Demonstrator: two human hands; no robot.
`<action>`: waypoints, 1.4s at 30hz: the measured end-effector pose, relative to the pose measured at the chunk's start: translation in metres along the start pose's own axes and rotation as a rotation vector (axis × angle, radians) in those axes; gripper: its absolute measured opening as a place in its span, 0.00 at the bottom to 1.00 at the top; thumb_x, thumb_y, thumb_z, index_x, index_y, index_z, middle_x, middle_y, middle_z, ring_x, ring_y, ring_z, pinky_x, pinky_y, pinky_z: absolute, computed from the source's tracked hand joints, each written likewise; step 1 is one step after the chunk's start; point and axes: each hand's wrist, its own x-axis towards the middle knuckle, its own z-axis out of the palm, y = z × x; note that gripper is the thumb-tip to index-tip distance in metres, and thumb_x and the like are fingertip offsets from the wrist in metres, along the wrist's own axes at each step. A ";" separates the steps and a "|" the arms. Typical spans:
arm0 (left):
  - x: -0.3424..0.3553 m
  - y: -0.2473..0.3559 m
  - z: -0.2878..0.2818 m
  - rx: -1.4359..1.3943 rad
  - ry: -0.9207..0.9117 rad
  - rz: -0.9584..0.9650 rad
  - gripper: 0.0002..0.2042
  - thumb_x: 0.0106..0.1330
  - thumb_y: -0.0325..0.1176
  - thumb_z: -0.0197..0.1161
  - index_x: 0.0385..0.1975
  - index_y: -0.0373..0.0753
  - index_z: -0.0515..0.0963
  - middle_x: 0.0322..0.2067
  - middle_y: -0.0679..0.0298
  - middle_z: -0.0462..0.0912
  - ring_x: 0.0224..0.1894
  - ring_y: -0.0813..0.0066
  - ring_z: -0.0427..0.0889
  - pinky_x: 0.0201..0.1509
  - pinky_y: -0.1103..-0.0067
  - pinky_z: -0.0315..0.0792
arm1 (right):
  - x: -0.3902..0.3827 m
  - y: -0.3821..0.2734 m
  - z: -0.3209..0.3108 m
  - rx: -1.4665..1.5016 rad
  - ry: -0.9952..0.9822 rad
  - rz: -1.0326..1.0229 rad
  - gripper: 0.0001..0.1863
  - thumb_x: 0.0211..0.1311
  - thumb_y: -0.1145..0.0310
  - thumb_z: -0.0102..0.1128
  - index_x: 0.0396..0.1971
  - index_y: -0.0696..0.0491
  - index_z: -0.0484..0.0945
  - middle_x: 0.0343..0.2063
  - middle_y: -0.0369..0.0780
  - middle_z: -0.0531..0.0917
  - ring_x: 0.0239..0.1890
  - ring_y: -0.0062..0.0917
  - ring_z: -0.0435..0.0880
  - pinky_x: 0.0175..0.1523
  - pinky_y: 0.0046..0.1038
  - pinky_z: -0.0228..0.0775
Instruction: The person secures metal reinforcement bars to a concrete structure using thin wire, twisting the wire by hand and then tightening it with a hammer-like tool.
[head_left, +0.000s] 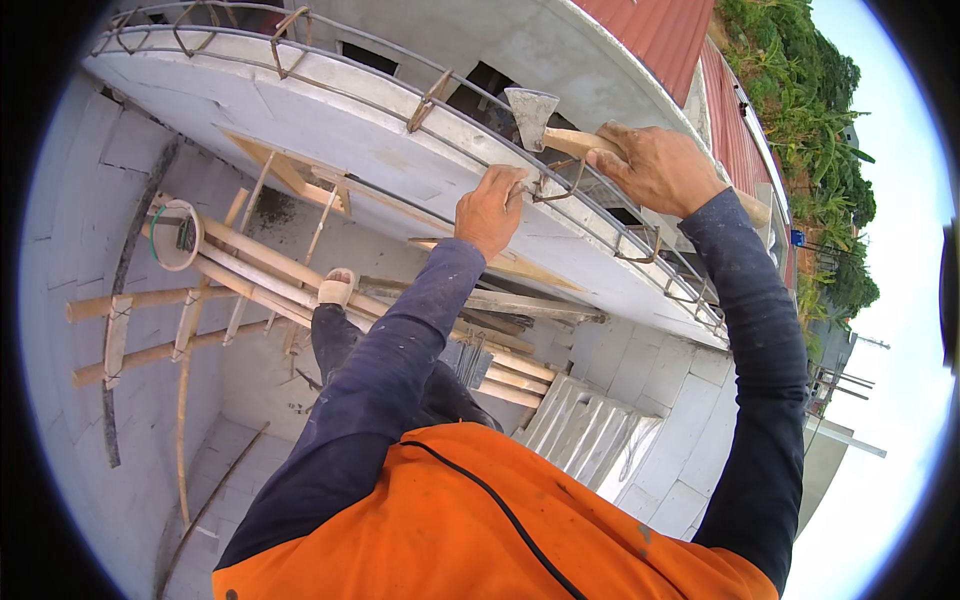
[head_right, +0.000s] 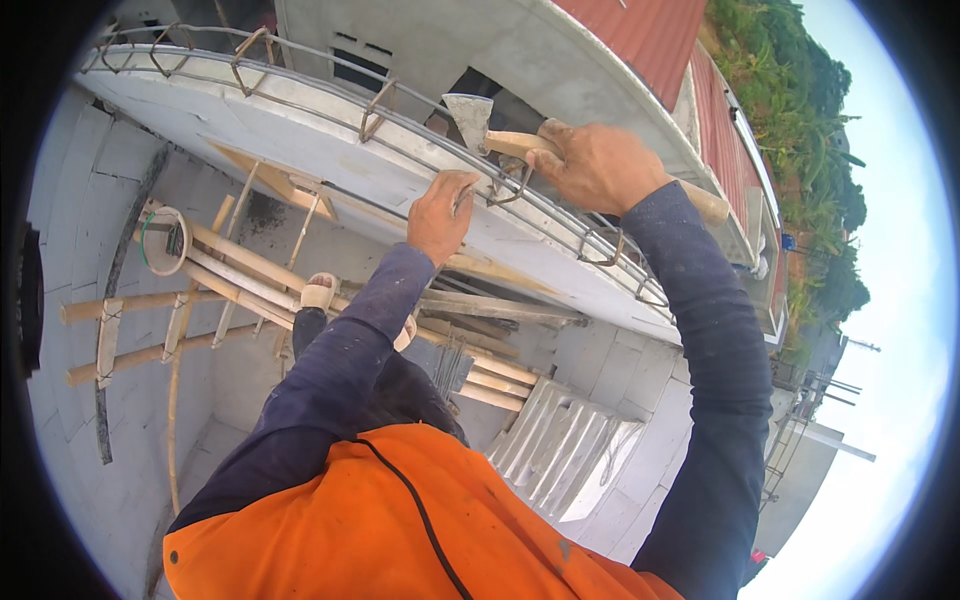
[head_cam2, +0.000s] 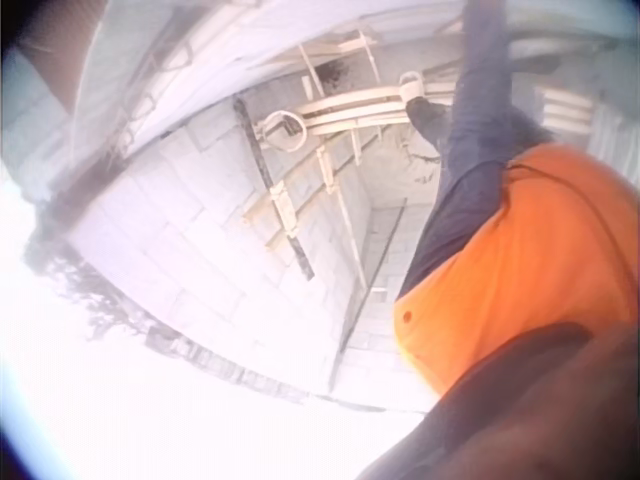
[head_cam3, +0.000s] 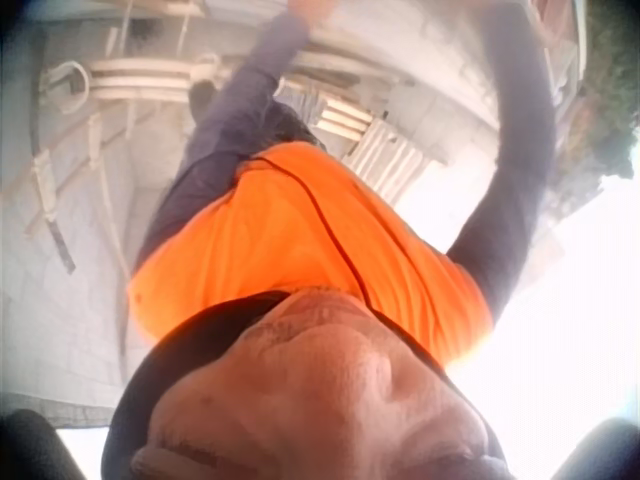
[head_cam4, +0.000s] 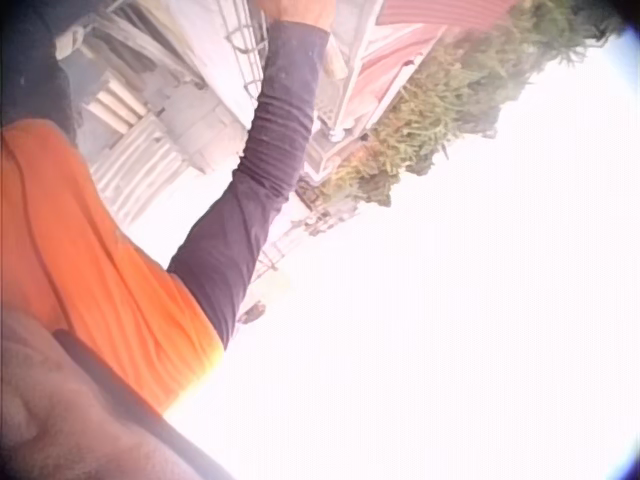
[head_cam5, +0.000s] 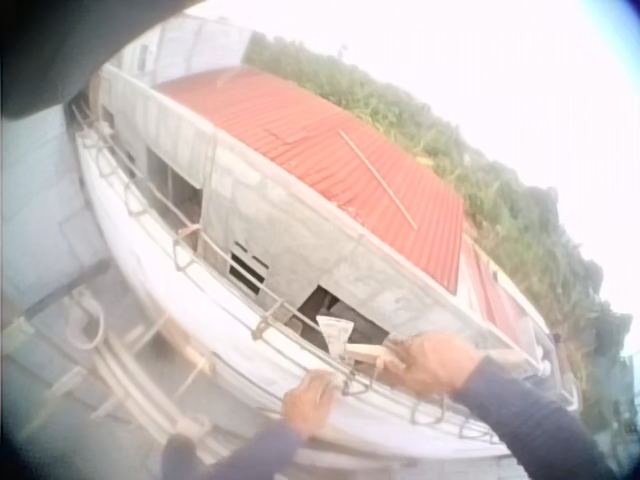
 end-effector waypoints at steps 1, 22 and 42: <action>-0.001 -0.004 -0.005 0.065 -0.052 0.077 0.14 0.67 0.30 0.66 0.52 0.46 0.82 0.54 0.64 0.83 0.40 0.55 0.89 0.42 0.64 0.83 | -0.001 0.001 -0.002 -0.007 -0.026 -0.008 0.30 0.76 0.42 0.52 0.58 0.53 0.82 0.31 0.51 0.89 0.36 0.48 0.89 0.45 0.46 0.80; 0.016 -0.024 -0.042 0.462 -0.459 0.479 0.30 0.63 0.25 0.63 0.67 0.54 0.76 0.61 0.63 0.77 0.37 0.64 0.90 0.34 0.69 0.85 | 0.008 -0.015 -0.002 -0.045 -0.135 0.030 0.32 0.75 0.41 0.52 0.57 0.56 0.83 0.32 0.54 0.88 0.36 0.50 0.89 0.46 0.47 0.81; 0.018 -0.003 -0.028 0.703 -0.541 0.470 0.33 0.66 0.28 0.62 0.73 0.51 0.68 0.60 0.55 0.74 0.37 0.60 0.86 0.33 0.68 0.84 | -0.025 -0.040 -0.044 1.491 0.816 -0.214 0.11 0.62 0.64 0.61 0.38 0.53 0.72 0.23 0.38 0.75 0.23 0.25 0.76 0.35 0.32 0.75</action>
